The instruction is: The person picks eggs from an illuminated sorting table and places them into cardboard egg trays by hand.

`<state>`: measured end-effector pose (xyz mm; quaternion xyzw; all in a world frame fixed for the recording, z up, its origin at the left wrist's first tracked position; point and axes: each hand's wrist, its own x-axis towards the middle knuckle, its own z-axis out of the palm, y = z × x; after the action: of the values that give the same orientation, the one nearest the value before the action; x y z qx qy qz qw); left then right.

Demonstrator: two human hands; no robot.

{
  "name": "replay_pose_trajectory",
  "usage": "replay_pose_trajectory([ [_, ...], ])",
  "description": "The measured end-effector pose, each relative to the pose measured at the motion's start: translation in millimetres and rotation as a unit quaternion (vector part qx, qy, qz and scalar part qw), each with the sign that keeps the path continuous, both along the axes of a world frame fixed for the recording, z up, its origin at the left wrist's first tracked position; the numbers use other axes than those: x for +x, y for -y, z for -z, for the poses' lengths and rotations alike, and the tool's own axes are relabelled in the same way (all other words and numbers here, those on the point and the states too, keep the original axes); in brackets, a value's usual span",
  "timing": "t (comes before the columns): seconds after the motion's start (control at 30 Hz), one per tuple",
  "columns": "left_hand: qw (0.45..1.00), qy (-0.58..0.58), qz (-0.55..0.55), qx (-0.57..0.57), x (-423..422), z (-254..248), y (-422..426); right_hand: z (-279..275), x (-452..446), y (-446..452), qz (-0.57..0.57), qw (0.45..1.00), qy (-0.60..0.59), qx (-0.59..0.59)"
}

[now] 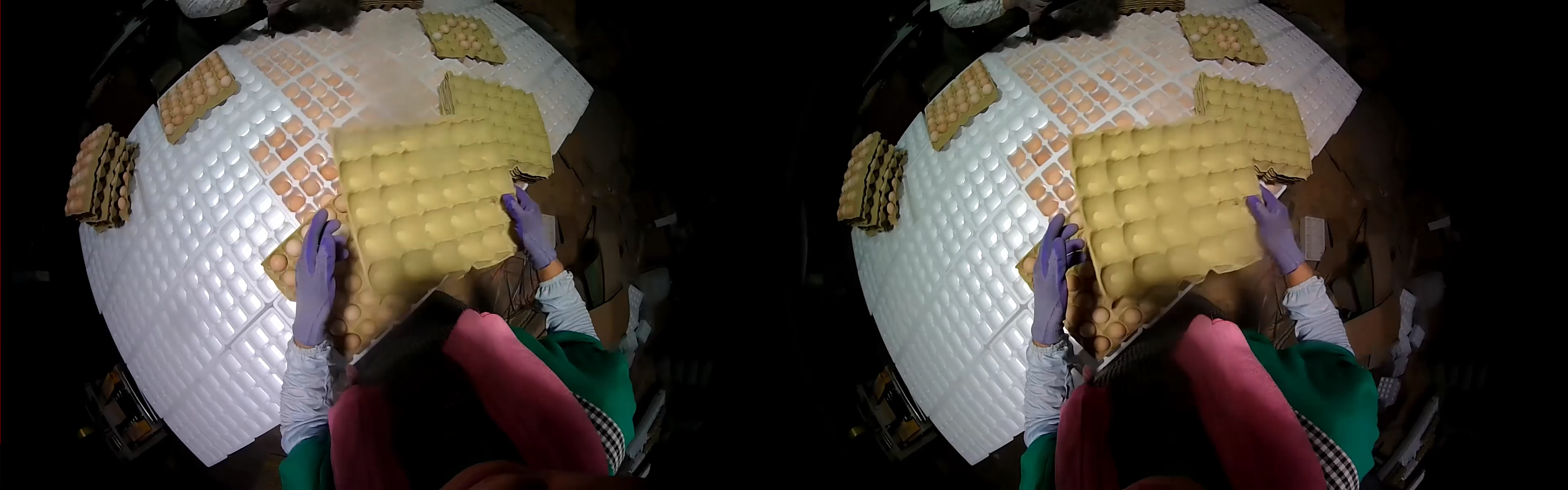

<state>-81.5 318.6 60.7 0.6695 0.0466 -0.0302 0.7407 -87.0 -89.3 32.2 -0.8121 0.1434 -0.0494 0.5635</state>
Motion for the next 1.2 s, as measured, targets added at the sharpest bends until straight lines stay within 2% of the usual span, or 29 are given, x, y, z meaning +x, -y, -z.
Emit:
replay_pose_trajectory([
  [0.03, 0.998, -0.013, 0.029, -0.055, -2.7, 3.9, 7.2, -3.0, 5.9, 49.0, 0.022, 0.999, 0.029, 0.004],
  [0.1, 0.999, -0.01, 0.05, -0.013, -9.1, -0.6, 15.9, -12.0, 33.9, 143.1, 0.094, 0.99, 0.097, -0.028],
  [0.17, 0.983, 0.008, 0.031, 0.181, -28.5, -7.0, 13.9, -18.2, 70.4, 225.9, 0.113, 0.98, 0.101, -0.126],
  [0.2, 0.973, -0.006, -0.005, 0.23, -42.2, -0.7, 11.8, -6.0, 92.7, 268.9, 0.113, 0.981, 0.092, -0.129],
  [0.23, 0.968, 0.01, -0.039, 0.25, -57.9, 30.1, 1.1, 7.9, 112.0, 295.7, 0.111, 0.982, 0.083, -0.132],
  [0.33, 0.953, -0.036, -0.105, 0.281, -108.5, 56.7, -20.5, 10.0, 157.8, 296.3, 0.073, 0.956, 0.056, -0.278],
  [0.37, 0.941, -0.058, -0.118, 0.313, -127.3, 57.0, -27.8, 36.1, 181.0, 310.9, 0.045, 0.968, 0.048, -0.241],
  [0.4, 0.936, -0.052, -0.128, 0.322, -141.4, 52.9, -30.4, 65.7, 202.9, 326.9, 0.034, 0.948, 0.035, -0.314],
  [0.43, 0.932, -0.087, -0.126, 0.327, -154.9, 50.8, -29.8, 92.7, 222.6, 349.2, 0.008, 0.959, -0.07, -0.273],
  [0.47, 0.914, -0.076, -0.069, 0.393, -164.4, 47.8, -28.7, 100.8, 227.3, 349.4, 0.028, 0.946, -0.032, -0.32],
  [0.53, 0.861, -0.038, 0.034, 0.506, -178.0, 62.0, -22.8, 49.1, 191.7, 269.2, 0.148, 0.791, -0.025, -0.593],
  [0.57, 0.831, -0.014, 0.076, 0.552, -185.2, 80.9, -17.8, 32.9, 173.0, 240.6, 0.149, 0.778, 0.075, -0.606],
  [0.63, 0.794, 0.007, 0.022, 0.608, -193.6, 104.3, -4.7, 19.3, 142.8, 171.9, 0.055, 0.858, 0.26, -0.439],
  [0.67, 0.792, 0.028, -0.016, 0.61, -196.0, 116.6, -4.5, 23.1, 120.7, 114.5, -0.028, 0.923, 0.264, -0.28],
  [0.7, 0.795, 0.027, -0.037, 0.604, -197.1, 124.2, -6.0, 16.9, 86.5, 54.1, -0.167, 0.959, 0.178, -0.145],
  [0.73, 0.796, 0.015, -0.034, 0.605, -195.6, 120.7, -5.9, 28.9, 59.5, 13.5, -0.336, 0.912, 0.174, -0.157],
  [0.77, 0.796, 0.003, -0.032, 0.604, -195.9, 115.9, -5.3, 20.0, 29.3, -26.5, -0.482, 0.872, 0.042, -0.07],
  [0.8, 0.863, -0.037, -0.092, 0.495, -201.3, 121.0, -6.3, 51.9, 17.7, -48.2, -0.614, 0.732, 0.222, -0.194],
  [0.83, 0.911, -0.075, -0.151, 0.376, -207.3, 131.7, -9.2, 48.3, 0.2, -72.5, -0.659, 0.716, 0.119, -0.195],
  [0.87, 0.94, -0.11, -0.206, 0.248, -213.1, 136.6, -11.8, 90.3, -14.1, -80.8, -0.644, 0.713, 0.177, -0.213],
  [0.9, 0.96, -0.124, -0.243, 0.059, -216.7, 128.2, -14.4, 107.2, -22.8, -91.5, -0.614, 0.707, 0.22, -0.272],
  [0.97, 0.94, -0.061, -0.298, -0.156, -219.9, 118.8, -15.9, 113.1, -19.3, -98.5, -0.625, 0.72, 0.18, -0.244],
  [1.0, 0.906, -0.07, -0.295, -0.295, -217.5, 107.5, -19.3, 108.0, -13.6, -97.5, -0.617, 0.73, 0.202, -0.214],
  [1.03, 0.887, -0.027, -0.279, -0.367, -210.2, 101.7, -15.2, 101.7, -9.1, -92.4, -0.608, 0.739, 0.223, -0.185],
  [1.07, 0.891, -0.03, -0.292, -0.348, -204.8, 104.7, -15.8, 73.9, -8.9, -92.1, -0.557, 0.825, -0.037, -0.085],
  [1.1, 0.894, -0.032, -0.303, -0.33, -198.2, 109.1, -18.0, 81.9, -6.5, -85.5, -0.487, 0.867, -0.094, 0.052],
  [1.13, 0.96, -0.073, -0.217, -0.159, -191.8, 127.0, -29.6, 87.5, 2.2, -77.9, -0.444, 0.871, -0.144, 0.151],
  [1.17, 0.972, -0.098, -0.167, 0.133, -178.2, 114.5, -14.3, 86.1, 12.3, -76.9, -0.395, 0.864, -0.191, 0.249],
  [1.2, 0.934, -0.086, -0.076, 0.337, -167.3, 85.9, 10.9, 88.4, 18.9, -83.6, -0.406, 0.86, -0.157, 0.268],
])
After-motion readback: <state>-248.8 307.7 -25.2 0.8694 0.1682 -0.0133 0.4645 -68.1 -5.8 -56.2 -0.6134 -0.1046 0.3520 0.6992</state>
